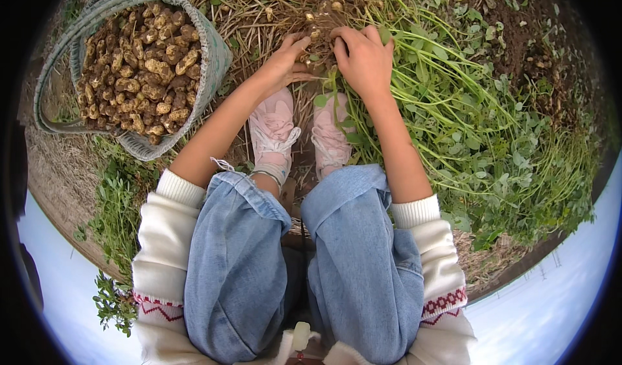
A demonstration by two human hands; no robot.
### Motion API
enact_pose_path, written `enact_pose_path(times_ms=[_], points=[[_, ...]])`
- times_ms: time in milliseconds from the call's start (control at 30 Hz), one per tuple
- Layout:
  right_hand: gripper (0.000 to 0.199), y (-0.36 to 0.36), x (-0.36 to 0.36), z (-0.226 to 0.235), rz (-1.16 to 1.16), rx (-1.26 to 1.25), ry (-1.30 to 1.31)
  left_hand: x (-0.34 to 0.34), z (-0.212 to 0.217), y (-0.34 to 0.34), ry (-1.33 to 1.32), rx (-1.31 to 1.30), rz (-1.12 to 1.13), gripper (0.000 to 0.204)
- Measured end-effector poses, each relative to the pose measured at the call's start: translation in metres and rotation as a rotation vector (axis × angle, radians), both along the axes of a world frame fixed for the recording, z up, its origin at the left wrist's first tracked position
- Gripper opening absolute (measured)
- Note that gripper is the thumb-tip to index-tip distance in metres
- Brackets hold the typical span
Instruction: The person sits on the ground and pulls peanut plants from the soil, detaching the peanuts from the roots and placing them into a basket. Another person nearby pours the collected peanuts into a sack.
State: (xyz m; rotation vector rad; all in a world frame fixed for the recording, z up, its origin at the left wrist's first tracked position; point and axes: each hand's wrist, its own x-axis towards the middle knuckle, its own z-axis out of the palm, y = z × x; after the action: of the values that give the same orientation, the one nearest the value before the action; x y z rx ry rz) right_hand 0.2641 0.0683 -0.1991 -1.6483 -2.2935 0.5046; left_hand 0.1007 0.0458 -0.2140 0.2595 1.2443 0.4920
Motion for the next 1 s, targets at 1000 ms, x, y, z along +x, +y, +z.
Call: enact_pose_path(times_ms=[1000], points=[[0.008, -0.001, -0.001, -0.005, 0.006, 0.038, 0.003, 0.004, -0.021, -0.005, 0.107, -0.068, 0.02, 0.038]])
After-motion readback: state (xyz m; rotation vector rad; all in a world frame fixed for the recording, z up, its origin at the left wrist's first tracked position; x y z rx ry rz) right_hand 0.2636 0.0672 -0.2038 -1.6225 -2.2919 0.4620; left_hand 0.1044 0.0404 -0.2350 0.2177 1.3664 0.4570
